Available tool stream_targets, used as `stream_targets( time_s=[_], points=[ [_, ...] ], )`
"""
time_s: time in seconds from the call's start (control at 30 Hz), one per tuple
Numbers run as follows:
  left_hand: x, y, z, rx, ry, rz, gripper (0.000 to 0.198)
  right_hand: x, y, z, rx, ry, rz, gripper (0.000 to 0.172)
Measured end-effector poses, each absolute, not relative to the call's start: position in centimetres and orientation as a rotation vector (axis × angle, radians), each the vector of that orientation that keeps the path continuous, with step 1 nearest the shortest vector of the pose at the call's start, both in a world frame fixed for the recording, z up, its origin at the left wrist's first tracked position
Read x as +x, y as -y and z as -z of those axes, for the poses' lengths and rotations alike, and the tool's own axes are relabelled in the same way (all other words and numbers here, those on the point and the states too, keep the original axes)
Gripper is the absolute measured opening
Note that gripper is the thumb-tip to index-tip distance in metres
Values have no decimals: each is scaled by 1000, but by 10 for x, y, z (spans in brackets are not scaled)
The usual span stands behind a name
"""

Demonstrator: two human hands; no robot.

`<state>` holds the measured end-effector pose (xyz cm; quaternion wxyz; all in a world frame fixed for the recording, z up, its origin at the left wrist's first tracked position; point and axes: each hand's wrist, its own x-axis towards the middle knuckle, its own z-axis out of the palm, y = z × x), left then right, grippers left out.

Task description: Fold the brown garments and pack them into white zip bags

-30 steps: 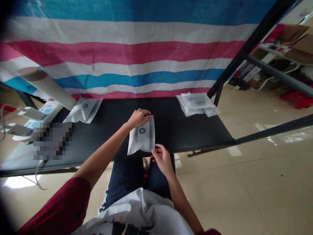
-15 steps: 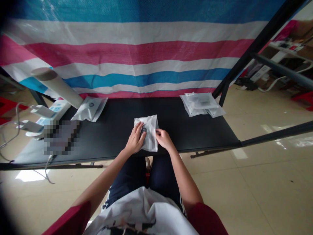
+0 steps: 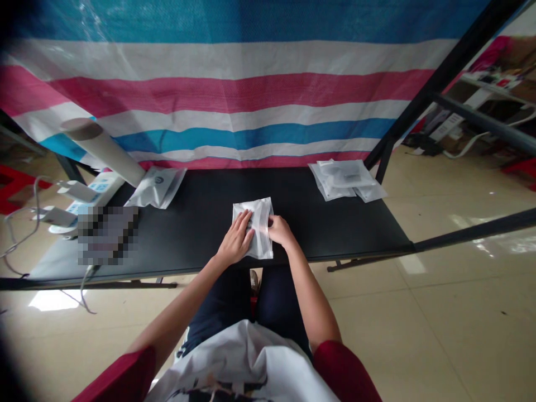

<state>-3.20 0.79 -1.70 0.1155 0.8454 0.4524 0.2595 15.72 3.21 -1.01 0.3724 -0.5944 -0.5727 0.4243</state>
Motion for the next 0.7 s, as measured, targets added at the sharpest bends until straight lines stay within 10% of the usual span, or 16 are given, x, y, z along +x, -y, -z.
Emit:
stream_targets(
  time_s=[0.7],
  points=[
    [-25, -2, 17, 2571, -1504, -426, 65, 226, -6, -14, -1287, 741, -1421, 31]
  ],
)
